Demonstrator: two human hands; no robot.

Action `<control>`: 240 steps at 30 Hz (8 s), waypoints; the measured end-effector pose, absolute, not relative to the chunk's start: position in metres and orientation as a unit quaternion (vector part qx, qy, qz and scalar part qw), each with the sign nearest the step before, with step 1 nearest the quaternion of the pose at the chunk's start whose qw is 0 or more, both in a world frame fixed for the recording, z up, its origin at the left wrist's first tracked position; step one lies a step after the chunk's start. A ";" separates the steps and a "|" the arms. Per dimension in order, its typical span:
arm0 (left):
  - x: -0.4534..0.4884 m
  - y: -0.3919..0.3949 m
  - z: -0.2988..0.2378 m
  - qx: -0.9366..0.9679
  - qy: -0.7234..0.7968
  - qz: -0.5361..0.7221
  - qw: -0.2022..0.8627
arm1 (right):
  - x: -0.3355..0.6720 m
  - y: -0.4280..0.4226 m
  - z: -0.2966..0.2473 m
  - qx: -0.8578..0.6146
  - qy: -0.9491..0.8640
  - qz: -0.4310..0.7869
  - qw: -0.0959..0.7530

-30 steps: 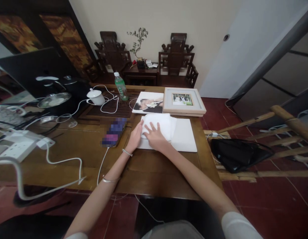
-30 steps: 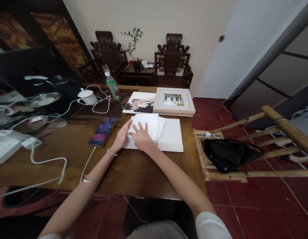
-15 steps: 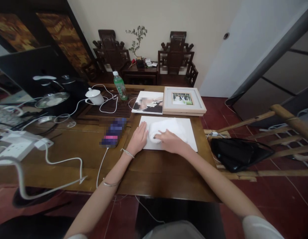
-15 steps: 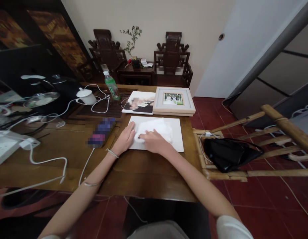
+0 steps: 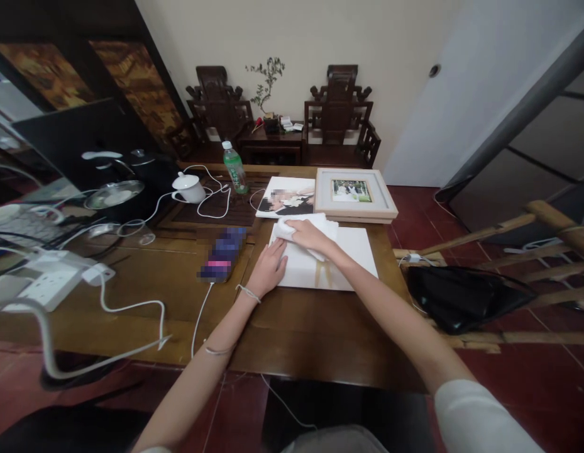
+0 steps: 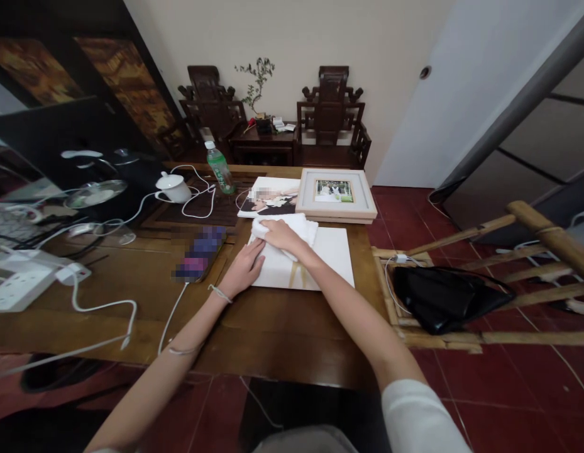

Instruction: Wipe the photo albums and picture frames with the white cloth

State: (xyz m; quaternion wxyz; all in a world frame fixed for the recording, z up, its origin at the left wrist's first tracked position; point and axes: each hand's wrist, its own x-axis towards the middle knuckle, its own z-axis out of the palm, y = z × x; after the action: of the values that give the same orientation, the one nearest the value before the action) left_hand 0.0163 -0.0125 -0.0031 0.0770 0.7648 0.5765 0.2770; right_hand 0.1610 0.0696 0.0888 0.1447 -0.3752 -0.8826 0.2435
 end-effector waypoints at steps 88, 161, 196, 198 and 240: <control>0.010 -0.013 -0.005 0.772 0.571 0.267 0.076 | 0.297 0.059 0.055 -0.448 -0.885 0.097 0.086; 0.011 -0.012 -0.006 0.770 0.571 0.272 0.081 | 0.213 0.017 0.049 -0.415 -0.905 0.073 0.052; 0.012 -0.014 -0.002 0.773 0.569 0.268 0.084 | 0.215 -0.083 0.041 -0.369 -0.927 0.038 0.050; 0.012 -0.014 -0.002 0.773 0.569 0.269 0.083 | 0.219 -0.096 0.046 -0.362 -0.930 0.056 0.042; 0.016 -0.012 0.006 0.751 0.568 0.319 0.111 | 0.142 0.040 0.083 -0.433 -0.875 0.180 0.119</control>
State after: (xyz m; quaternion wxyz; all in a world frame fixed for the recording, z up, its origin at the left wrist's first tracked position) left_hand 0.0158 -0.0116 0.0059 0.1114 0.7509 0.5676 0.3187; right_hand 0.1423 0.0404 0.0835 0.1194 -0.4325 -0.8753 0.1801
